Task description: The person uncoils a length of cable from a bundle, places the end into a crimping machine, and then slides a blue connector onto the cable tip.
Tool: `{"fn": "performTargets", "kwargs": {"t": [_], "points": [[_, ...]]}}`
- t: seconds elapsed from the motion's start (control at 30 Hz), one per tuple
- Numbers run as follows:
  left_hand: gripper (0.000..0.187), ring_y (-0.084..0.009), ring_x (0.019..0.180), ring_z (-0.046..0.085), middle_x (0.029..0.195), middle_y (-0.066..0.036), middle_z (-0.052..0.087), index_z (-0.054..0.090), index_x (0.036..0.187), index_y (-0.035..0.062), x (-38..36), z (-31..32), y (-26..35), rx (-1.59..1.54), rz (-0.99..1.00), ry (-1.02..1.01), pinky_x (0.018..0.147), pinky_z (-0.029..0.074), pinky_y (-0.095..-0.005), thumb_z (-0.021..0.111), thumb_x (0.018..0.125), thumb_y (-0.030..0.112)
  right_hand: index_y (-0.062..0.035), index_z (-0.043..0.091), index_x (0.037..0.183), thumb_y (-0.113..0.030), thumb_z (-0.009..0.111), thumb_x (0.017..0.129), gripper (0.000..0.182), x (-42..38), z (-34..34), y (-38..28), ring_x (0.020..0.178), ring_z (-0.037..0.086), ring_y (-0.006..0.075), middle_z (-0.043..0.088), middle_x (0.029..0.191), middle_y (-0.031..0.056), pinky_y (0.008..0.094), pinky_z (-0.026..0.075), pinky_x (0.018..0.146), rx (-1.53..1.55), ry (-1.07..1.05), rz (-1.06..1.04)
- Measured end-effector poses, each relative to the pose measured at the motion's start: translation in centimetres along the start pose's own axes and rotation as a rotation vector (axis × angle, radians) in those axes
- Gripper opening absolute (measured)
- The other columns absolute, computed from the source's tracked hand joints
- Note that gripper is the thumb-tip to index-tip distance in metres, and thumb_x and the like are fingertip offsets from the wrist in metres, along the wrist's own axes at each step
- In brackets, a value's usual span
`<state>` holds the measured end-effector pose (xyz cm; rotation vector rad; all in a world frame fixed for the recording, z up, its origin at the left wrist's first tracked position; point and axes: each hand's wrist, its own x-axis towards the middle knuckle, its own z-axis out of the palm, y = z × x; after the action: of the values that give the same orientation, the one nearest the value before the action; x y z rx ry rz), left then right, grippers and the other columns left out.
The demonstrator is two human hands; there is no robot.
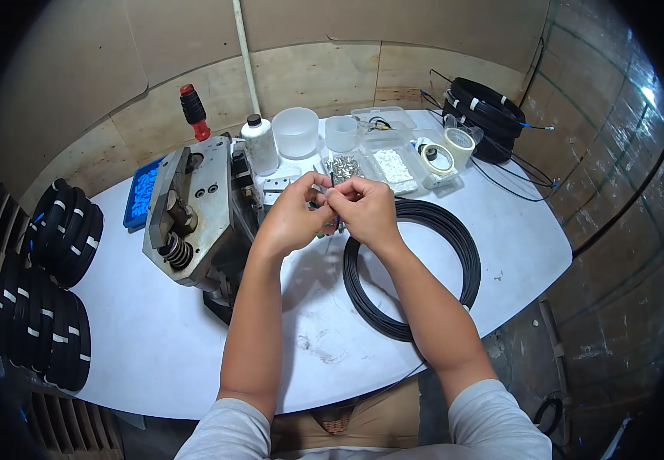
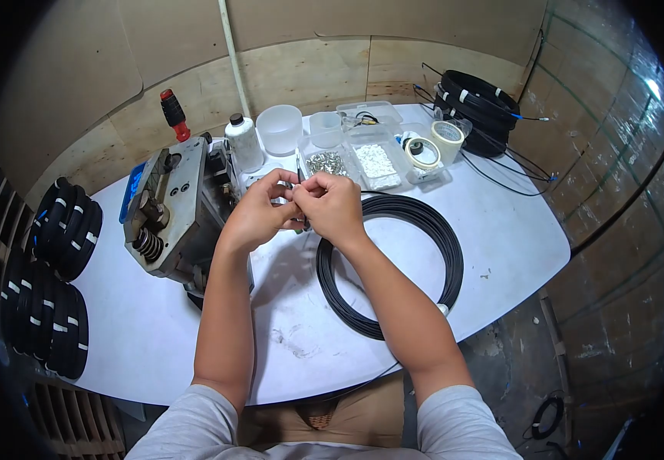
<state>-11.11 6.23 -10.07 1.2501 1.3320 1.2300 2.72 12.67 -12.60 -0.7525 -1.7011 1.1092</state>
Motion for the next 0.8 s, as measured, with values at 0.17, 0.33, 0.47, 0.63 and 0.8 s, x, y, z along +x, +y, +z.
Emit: {"fn": "performTargets", "kwargs": {"t": [0.17, 0.33, 0.47, 0.63, 0.8], "points": [[0.020, -0.0149, 0.092, 0.066, 0.099, -0.007, 0.065, 0.059, 0.114, 0.0022, 0.4, -0.9, 0.1, -0.074, -0.025, 0.063, 0.074, 0.059, -0.0302, 0.061, 0.095, 0.007, 0.0023, 0.072, 0.093, -0.012, 0.069, 0.090, 0.014, -0.3, 0.3, 0.2, 0.068, 0.064, 0.0084, 0.072, 0.078, 0.0068, 0.0251, 0.052, 0.061, 0.035, -0.002, -0.113], [0.020, -0.0125, 0.089, 0.066, 0.099, -0.005, 0.069, 0.068, 0.110, 0.0025, 0.1, -0.5, 0.2, -0.218, 0.158, 0.120, 0.073, 0.056, -0.0278, 0.064, 0.096, 0.017, 0.0023, 0.072, 0.095, -0.013, 0.067, 0.092, 0.016, -0.5, 0.5, 0.1, 0.068, 0.064, 0.0090, 0.070, 0.078, 0.0060, 0.0257, 0.051, 0.061, 0.001, 0.033, -0.230], [0.020, -0.0115, 0.086, 0.066, 0.095, -0.004, 0.070, 0.070, 0.106, 0.0030, 0.3, -0.4, 0.0, -0.249, 0.181, 0.130, 0.071, 0.055, -0.0261, 0.066, 0.096, 0.020, 0.0022, 0.068, 0.105, -0.013, 0.059, 0.100, 0.018, -0.5, 0.4, -0.5, 0.068, 0.064, 0.0093, 0.068, 0.083, 0.0049, 0.0235, 0.053, 0.060, 0.190, -0.062, -0.081], [0.017, -0.0105, 0.079, 0.063, 0.090, -0.003, 0.069, 0.071, 0.099, 0.0023, 0.7, 0.6, -0.2, -0.278, 0.112, 0.247, 0.069, 0.051, -0.0265, 0.069, 0.093, 0.018, 0.0000, 0.068, 0.102, -0.016, 0.056, 0.101, 0.020, -0.4, 0.0, -0.3, 0.066, 0.064, 0.0100, 0.068, 0.081, 0.0052, 0.0238, 0.052, 0.057, 0.416, -0.159, 0.047], [0.014, -0.0106, 0.078, 0.062, 0.087, -0.003, 0.068, 0.071, 0.097, 0.0028, 1.5, 0.7, -1.4, -0.297, 0.110, 0.273, 0.069, 0.050, -0.0265, 0.069, 0.091, 0.015, 0.0013, 0.068, 0.100, -0.014, 0.057, 0.101, 0.019, -0.4, 0.1, -0.1, 0.064, 0.063, 0.0091, 0.068, 0.081, 0.0044, 0.0233, 0.051, 0.055, 0.390, -0.146, 0.107]]}}
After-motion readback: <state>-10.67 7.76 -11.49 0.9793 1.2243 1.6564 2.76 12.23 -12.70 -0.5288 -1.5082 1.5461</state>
